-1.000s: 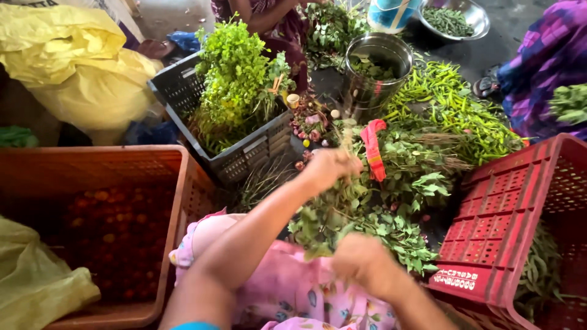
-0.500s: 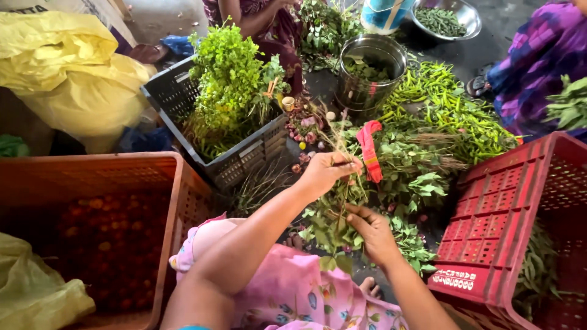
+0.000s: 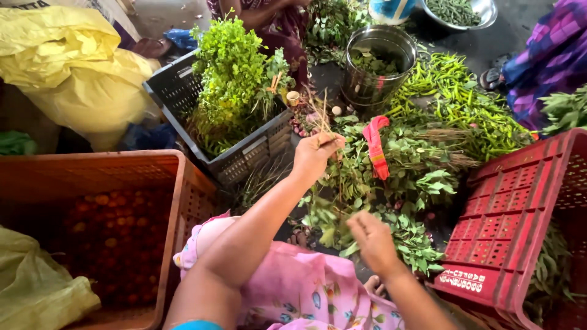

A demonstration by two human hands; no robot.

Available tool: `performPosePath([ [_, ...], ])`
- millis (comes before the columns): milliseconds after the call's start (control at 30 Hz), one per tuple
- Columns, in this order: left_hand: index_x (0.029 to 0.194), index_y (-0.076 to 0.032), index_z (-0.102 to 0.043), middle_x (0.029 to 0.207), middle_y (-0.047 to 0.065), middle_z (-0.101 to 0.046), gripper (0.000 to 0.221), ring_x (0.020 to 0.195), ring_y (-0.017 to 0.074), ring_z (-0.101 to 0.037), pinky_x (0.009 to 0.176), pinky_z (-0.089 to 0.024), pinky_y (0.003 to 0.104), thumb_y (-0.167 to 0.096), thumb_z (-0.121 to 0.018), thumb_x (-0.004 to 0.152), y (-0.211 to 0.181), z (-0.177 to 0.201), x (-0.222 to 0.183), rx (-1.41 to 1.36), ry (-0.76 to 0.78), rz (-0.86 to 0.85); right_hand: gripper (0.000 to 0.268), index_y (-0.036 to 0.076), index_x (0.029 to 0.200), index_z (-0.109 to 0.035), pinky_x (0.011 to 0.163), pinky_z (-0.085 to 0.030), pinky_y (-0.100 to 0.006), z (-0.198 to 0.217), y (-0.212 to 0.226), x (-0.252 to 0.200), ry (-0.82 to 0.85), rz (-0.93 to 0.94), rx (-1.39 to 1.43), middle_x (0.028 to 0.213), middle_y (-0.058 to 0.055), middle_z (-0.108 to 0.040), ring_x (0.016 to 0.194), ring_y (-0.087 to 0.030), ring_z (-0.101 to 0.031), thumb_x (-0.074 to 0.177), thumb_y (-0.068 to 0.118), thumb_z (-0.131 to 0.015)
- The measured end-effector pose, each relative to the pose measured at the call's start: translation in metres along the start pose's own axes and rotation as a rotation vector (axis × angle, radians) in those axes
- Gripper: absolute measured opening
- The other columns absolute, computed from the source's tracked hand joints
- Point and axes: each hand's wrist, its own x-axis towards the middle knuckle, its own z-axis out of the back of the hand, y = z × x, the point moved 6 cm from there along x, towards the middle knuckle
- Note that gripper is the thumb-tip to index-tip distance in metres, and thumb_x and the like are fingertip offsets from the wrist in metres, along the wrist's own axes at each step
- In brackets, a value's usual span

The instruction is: The person sits on the floor and sorts green leafy vegetables by hand, picking up stems and removing leaves. They place the sorted leaves into a red crate and discard the stems onto the floor. Other people are visible in the background performing similar tasks.

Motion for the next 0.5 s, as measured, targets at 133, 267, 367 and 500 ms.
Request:
performPosePath([
  [133, 0.107, 0.003, -0.074, 0.094, 0.002, -0.073, 0.014, 0.073, 0.0088, -0.062, 0.069, -0.055, 0.025, -0.005, -0.067, 0.097, -0.003, 0.01, -0.006, -0.018, -0.087, -0.094, 0.022, 0.004, 0.09, -0.063, 0.052, -0.052, -0.034, -0.018, -0.015, -0.005, 0.148, -0.407, 1.088, 0.079, -0.007, -0.068, 0.062, -0.017, -0.061, 0.099, 0.024, -0.063],
  [267, 0.109, 0.001, -0.074, 0.094, 0.002, -0.071, 0.013, 0.077, 0.008, -0.061, 0.072, -0.052, 0.025, -0.005, -0.07, 0.098, -0.006, 0.0, -0.014, -0.18, -0.1, -0.146, 0.015, 0.013, 0.1, -0.062, 0.058, -0.054, -0.032, -0.029, -0.014, -0.005, 0.038, -0.514, 1.07, 0.082, -0.001, -0.066, 0.068, -0.015, -0.064, 0.09, 0.006, -0.071],
  [367, 0.108, -0.001, -0.074, 0.094, 0.001, -0.072, 0.012, 0.078, 0.009, -0.064, 0.072, -0.051, 0.023, -0.006, -0.068, 0.098, -0.005, -0.013, -0.027, -0.156, -0.076, -0.144, 0.029, 0.013, 0.116, -0.073, 0.064, -0.056, -0.031, -0.035, -0.011, -0.006, -0.079, -0.636, 1.054, 0.086, -0.002, -0.069, 0.073, -0.014, -0.067, 0.088, 0.01, -0.066],
  [500, 0.106, 0.0, -0.075, 0.096, 0.001, -0.072, 0.011, 0.083, 0.008, -0.064, 0.074, -0.053, 0.024, -0.003, -0.069, 0.097, 0.005, -0.032, -0.045, -0.158, 0.006, -0.122, 0.021, 0.007, 0.11, -0.071, 0.065, -0.058, -0.035, -0.033, -0.003, -0.003, -0.122, -0.62, 1.13, 0.091, -0.008, -0.072, 0.075, -0.019, -0.068, 0.093, 0.015, -0.065],
])
